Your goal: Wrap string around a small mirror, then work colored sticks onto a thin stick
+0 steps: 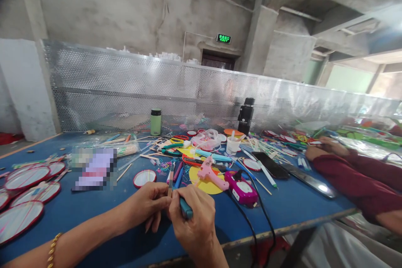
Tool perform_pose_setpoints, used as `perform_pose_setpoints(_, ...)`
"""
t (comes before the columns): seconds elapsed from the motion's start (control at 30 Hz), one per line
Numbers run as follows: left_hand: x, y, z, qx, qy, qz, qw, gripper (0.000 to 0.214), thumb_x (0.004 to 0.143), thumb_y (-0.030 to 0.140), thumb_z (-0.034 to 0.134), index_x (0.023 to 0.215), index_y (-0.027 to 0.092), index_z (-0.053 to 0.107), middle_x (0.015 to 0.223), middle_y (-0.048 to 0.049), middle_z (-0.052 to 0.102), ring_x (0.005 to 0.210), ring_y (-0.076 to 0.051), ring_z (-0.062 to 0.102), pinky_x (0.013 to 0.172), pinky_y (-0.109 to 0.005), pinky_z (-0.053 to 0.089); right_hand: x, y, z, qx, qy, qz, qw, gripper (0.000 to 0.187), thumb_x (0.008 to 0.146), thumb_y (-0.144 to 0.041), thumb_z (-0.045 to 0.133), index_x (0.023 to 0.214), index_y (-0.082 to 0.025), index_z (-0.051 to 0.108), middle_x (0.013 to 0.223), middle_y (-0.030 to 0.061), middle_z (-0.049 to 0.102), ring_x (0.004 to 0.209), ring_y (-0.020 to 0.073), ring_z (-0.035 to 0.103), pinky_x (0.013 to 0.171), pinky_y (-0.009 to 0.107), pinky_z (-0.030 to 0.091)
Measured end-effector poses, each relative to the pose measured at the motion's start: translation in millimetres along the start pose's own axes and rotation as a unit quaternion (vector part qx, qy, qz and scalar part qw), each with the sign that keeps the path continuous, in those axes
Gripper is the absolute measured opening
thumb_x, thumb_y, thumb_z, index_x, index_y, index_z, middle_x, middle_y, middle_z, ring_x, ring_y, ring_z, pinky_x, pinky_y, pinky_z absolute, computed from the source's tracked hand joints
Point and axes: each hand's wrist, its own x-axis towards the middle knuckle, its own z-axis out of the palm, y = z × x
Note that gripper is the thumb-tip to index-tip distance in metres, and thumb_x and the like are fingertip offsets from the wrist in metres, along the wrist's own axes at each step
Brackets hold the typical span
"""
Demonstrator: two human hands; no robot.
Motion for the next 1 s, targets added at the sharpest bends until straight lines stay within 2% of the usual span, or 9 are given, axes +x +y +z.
perform_pose_setpoints(0.17,-0.6,-0.7,-0.2,-0.008,0.004,-0.006,1.0,0.027,0.073,0.041,0.056,0.078,0.016,0.049,0.068,-0.0019,0.067,0.03,-0.007,0.051,0.026,-0.014,0.032,2.1,-1.8,-0.5,-0.004,0.01,0.0,1.0,0.015,0.08,-0.005,0.058,0.075,-0.018,0.057,0.062,-0.0009,0.059,0.055,0.0112,0.054,0.057,0.024,0.042)
perform_pose_setpoints(0.63,-2.9,2.2,-1.2,0.004,-0.001,0.004,1.0,0.019,0.078,0.035,0.051,0.077,0.016,0.048,0.055,0.0044,0.059,0.031,-0.007,0.05,0.027,-0.013,0.032,0.9,-2.5,-0.7,-0.014,-0.006,0.002,1.0,0.015,0.08,-0.006,0.059,0.073,-0.018,0.055,0.06,-0.0019,0.057,0.054,0.0102,0.051,0.057,0.024,0.04)
perform_pose_setpoints(1.0,-4.1,5.3,-0.3,0.002,0.002,0.001,1.0,0.015,0.077,0.032,0.051,0.076,0.017,0.047,0.053,0.0054,0.057,0.03,-0.007,0.05,0.027,-0.013,0.032,1.2,-2.8,-1.2,-0.012,-0.011,0.0,1.0,0.015,0.08,-0.005,0.059,0.073,-0.018,0.056,0.061,-0.0014,0.059,0.054,0.0103,0.052,0.057,0.024,0.041)
